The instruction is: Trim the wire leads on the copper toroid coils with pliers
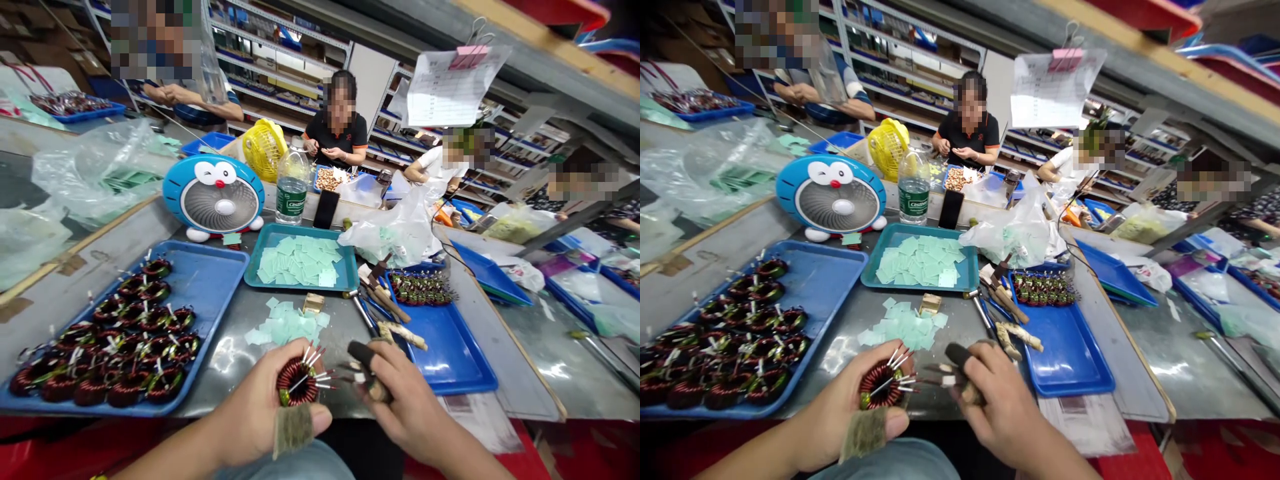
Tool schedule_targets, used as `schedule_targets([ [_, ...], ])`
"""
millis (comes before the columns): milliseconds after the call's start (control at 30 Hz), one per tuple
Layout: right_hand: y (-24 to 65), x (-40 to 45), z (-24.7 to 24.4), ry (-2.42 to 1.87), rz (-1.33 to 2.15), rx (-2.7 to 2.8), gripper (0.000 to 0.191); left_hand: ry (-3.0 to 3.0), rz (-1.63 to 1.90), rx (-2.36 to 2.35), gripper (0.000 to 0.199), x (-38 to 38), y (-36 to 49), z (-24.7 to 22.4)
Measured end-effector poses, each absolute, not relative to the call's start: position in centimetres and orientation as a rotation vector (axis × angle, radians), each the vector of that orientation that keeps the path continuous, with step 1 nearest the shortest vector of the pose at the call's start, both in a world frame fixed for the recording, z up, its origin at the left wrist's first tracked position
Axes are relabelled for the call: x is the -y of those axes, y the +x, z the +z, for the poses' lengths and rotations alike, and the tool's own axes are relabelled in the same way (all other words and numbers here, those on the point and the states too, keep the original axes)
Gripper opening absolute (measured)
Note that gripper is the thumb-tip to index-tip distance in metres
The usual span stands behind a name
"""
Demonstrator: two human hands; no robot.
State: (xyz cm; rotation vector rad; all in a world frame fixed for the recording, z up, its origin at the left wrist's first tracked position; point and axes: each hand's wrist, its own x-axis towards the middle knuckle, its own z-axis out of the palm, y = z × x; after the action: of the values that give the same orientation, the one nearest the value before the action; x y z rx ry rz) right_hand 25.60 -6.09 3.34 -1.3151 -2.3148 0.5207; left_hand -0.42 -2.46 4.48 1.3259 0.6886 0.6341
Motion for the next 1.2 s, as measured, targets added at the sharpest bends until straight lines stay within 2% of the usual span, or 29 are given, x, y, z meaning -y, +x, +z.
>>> schedule_targets([
  [333,27.1,5.2,5.3,-1.264,0.389,2.482,0.012,1.450,0.513,-0.688,0.028,2.2,-0.2,5.4],
  [533,26.2,4.6,5.8,-1.159,1.029,2.413,0.007,1.552,0.540,-0.601,0.032,2.8,-0.7,5.5],
  [633,25.1,5.0,5.0,-1.213,1.130,2.271,0.011,1.552,0.576,-0.659,0.031,2.7,-1.0,5.4],
  [867,25.4,4.8,5.0,-1.267,0.974,2.383,0.014,1.637,0.550,-0.726,0.037,1.5,-1.3,5.5],
  [1100,28.0,3.5,8.2,-1.381,0.710,2.570,0.012,1.928,0.438,-0.800,0.035,0.3,-1.5,6.3],
  [1200,28.0,3.3,9.4,-1.353,0.724,2.658,0.011,2.073,0.442,-0.803,0.034,-0.3,-1.4,6.6],
])
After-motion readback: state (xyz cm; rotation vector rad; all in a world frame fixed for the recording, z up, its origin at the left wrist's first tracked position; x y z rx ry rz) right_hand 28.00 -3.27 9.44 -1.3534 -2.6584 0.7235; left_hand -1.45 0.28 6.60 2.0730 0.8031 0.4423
